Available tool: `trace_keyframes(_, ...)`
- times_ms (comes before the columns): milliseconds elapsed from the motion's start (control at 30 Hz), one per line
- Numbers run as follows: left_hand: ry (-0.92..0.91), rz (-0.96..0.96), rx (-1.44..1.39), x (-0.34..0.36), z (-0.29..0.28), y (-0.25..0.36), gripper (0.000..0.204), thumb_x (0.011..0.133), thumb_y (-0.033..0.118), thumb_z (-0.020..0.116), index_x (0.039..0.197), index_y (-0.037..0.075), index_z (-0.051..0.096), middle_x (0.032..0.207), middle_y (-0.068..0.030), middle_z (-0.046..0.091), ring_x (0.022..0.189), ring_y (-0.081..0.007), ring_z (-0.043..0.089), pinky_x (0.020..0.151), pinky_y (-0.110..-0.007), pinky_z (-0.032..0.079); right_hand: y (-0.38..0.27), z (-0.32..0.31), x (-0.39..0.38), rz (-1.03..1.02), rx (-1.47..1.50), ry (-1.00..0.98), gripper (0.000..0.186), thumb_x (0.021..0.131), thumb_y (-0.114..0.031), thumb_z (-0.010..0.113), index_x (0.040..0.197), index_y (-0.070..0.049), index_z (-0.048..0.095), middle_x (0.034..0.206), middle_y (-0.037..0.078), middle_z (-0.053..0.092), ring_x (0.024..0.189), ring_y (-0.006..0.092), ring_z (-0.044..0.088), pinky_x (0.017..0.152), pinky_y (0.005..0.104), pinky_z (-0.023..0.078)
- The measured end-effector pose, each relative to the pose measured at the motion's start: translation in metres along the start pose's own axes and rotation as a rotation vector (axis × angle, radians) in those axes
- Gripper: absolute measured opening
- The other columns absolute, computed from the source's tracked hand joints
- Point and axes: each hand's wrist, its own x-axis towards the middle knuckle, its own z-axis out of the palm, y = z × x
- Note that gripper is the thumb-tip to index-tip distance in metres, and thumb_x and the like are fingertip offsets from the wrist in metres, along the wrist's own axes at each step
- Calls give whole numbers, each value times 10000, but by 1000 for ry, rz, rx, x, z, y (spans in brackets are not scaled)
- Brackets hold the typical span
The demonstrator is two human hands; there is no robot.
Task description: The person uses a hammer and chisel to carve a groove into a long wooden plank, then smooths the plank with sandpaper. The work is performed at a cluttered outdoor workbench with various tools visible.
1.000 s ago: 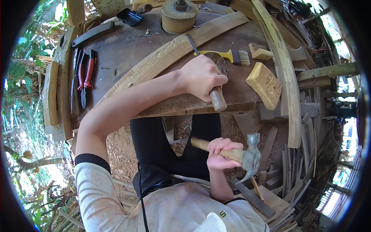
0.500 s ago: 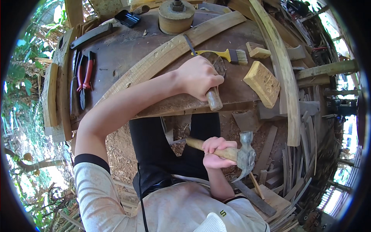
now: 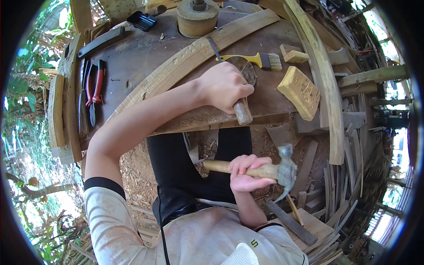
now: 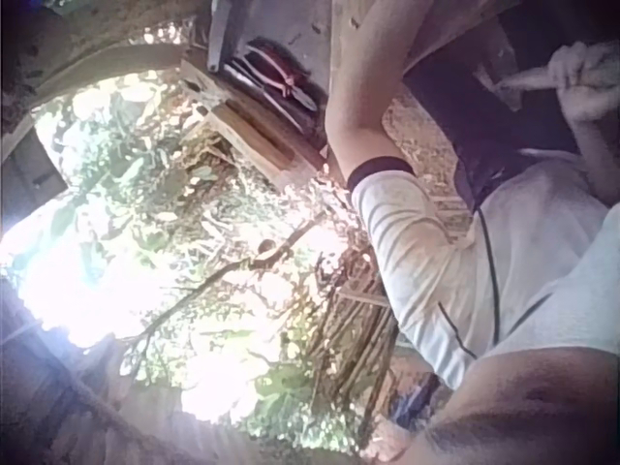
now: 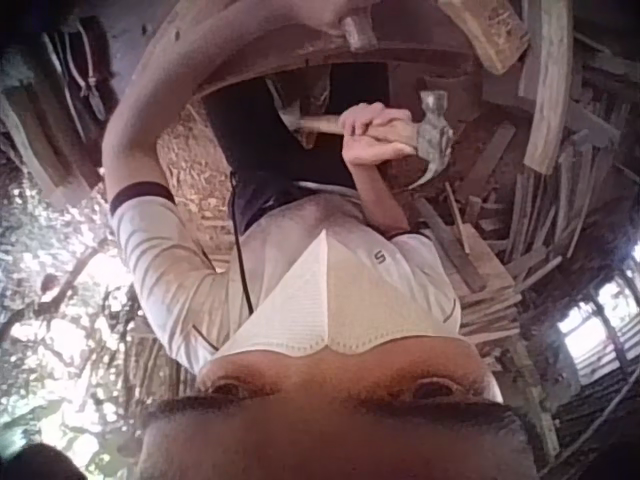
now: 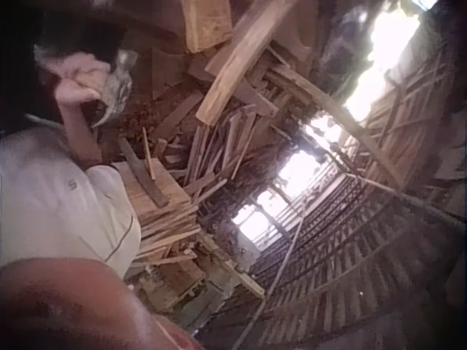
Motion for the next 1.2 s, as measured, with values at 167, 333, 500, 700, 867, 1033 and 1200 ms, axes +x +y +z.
trace_keyframes(167,18,9,-28,-5,-3,-3,323,634,256,857,692,118,571,620,-56,596,612,-306,658,581,-440,521,1,7,2,37,30,1,827,950,-942,331,993,-123,434,601,24,385,419,148,380,386,309,353)
trace_keyframes(333,-73,0,4,-6,-2,-5,316,628,259,860,694,123,583,629,-57,608,609,-304,656,582,-436,522,0,0,7,310,4,-119,826,941,-957,305,961,-142,442,571,14,392,394,156,394,367,305,383)
trace_keyframes(500,-47,-7,-8,-3,2,-1,305,643,253,859,699,122,589,634,-56,615,616,-303,661,585,-435,527,-1,9,-3,-85,194,101,803,956,-936,330,955,-147,472,572,6,418,349,149,354,309,332,375)
trace_keyframes(700,-28,7,-19,-5,-2,-4,309,655,249,862,702,115,588,633,-59,614,612,-308,666,583,-441,530,-9,1,-5,-21,47,66,789,964,-929,329,961,-150,455,575,12,403,373,154,390,345,304,375)
trace_keyframes(867,-78,-14,22,0,1,-5,296,633,255,840,706,108,593,627,-73,624,612,-325,672,579,-450,531,3,0,11,147,-90,-84,785,944,-936,373,981,-156,446,594,16,420,382,150,394,351,312,402)
trace_keyframes(1033,-76,-33,0,1,3,-5,274,626,277,801,718,97,617,616,-104,642,624,-359,684,579,-476,533,10,-3,-5,-95,-20,-57,815,951,-945,285,983,-145,432,590,31,423,393,165,405,364,319,404)
trace_keyframes(1200,-64,-18,-10,-1,1,-7,281,627,285,806,721,98,618,615,-105,641,626,-360,686,584,-477,533,13,-6,-12,-263,-63,-22,823,970,-925,307,995,-113,438,597,31,411,418,157,406,385,311,370)
